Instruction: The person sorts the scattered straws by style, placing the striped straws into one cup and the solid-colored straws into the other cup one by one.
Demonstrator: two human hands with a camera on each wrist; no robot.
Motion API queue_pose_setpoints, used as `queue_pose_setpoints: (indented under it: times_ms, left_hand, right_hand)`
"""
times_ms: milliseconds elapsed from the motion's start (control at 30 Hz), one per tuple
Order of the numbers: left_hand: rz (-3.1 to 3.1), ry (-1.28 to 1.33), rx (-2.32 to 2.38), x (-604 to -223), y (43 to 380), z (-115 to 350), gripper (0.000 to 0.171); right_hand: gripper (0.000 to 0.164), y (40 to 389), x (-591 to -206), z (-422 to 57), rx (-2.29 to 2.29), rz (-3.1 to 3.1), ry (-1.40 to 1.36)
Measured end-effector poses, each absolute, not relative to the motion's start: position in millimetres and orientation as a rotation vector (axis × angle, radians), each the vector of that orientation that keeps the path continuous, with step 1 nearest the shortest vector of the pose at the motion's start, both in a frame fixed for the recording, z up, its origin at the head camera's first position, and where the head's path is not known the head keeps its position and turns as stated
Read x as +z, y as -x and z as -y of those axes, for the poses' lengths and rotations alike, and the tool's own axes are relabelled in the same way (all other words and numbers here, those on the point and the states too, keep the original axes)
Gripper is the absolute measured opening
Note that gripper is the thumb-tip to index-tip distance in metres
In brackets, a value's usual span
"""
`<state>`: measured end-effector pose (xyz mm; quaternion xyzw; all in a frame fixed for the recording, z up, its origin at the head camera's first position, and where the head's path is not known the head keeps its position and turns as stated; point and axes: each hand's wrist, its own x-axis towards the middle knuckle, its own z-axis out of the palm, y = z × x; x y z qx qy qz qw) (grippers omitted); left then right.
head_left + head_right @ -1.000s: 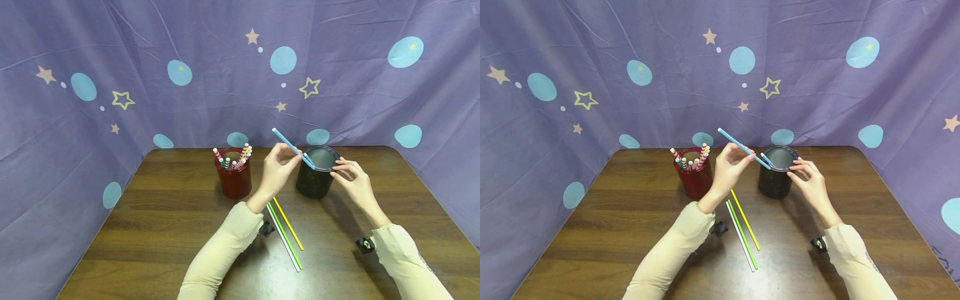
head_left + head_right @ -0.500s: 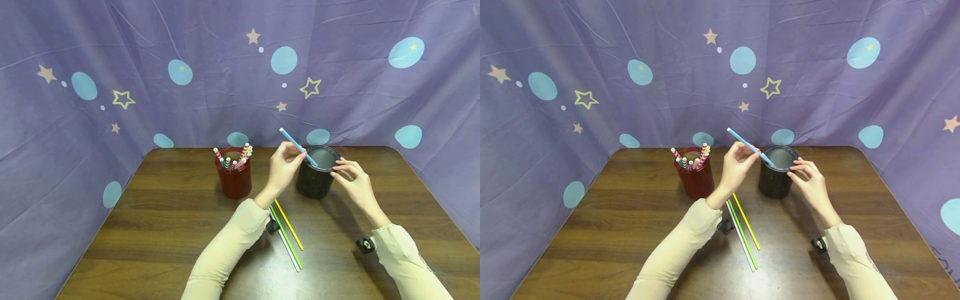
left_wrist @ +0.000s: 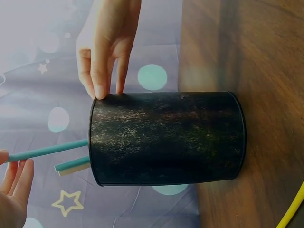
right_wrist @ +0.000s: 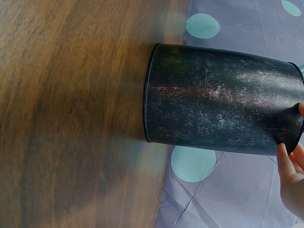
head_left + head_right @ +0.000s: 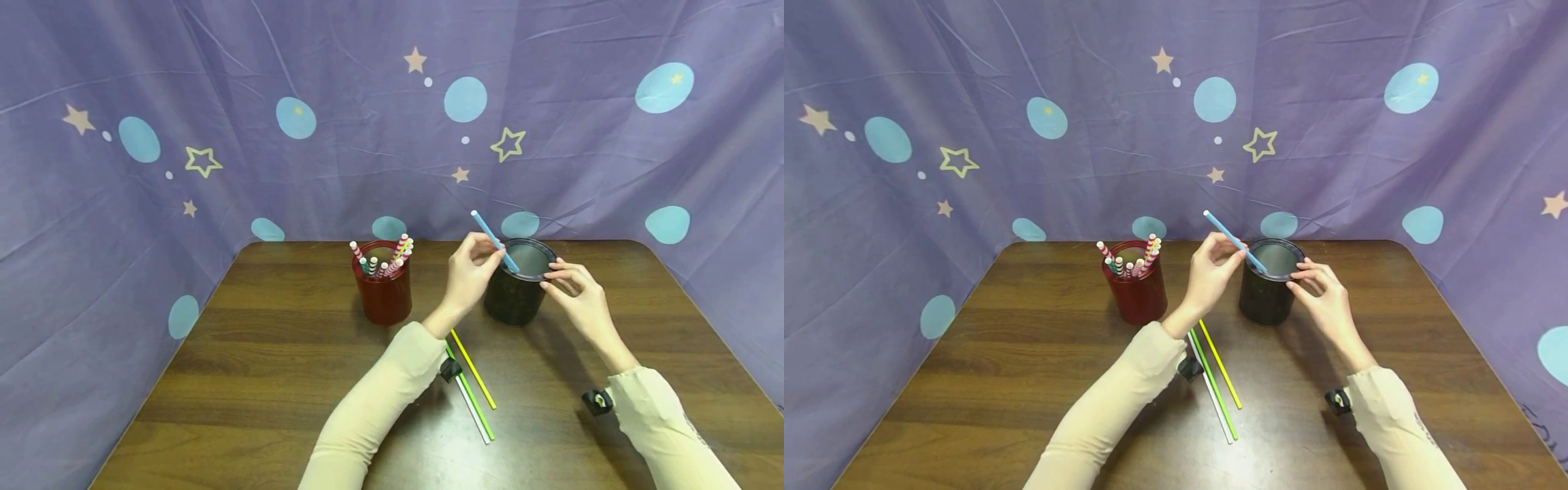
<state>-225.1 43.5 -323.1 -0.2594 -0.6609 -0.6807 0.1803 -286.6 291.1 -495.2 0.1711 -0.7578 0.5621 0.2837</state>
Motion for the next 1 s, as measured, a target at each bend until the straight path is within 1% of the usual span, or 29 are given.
queue_pose_setpoints:
  times_ms: [67,100,267,300,333,633,800,833,967,1000]
  left_hand:
    - [1.878,0.732,-1.905,-323,225,-44,0.014]
    - [1.886,0.731,-1.894,-323,225,-44,0.014]
    - [1.928,0.728,-1.864,-324,225,-46,0.014]
    - [1.938,0.728,-1.857,-324,226,-46,0.013]
    - [1.947,0.728,-1.848,-325,226,-46,0.013]
    - [2.0,0.734,-1.749,-329,228,-46,0.013]
    - [2.006,0.742,-1.719,-333,228,-45,0.016]
    - [2.006,0.745,-1.722,-334,228,-44,0.017]
    - [2.019,0.754,-1.734,-336,226,-40,0.021]
    - [2.022,0.757,-1.737,-337,226,-39,0.021]
  right_hand:
    - [0.024,286,-494,-291,1.504,2.028,-0.46]
    - [0.022,278,-485,-287,1.564,2.007,-0.486]
    - [0.023,277,-485,-287,1.562,2.009,-0.48]
    - [0.023,277,-485,-287,1.56,2.009,-0.478]
    - [0.024,285,-493,-291,1.501,2.029,-0.451]
    - [0.024,286,-496,-290,1.525,2.021,-0.448]
    - [0.023,286,-495,-290,1.494,2.041,-0.449]
    - [0.022,278,-485,-286,1.55,2.027,-0.471]
    - [0.022,278,-486,-287,1.557,2.041,-0.459]
    - [0.021,271,-476,-283,1.627,2.018,-0.475]
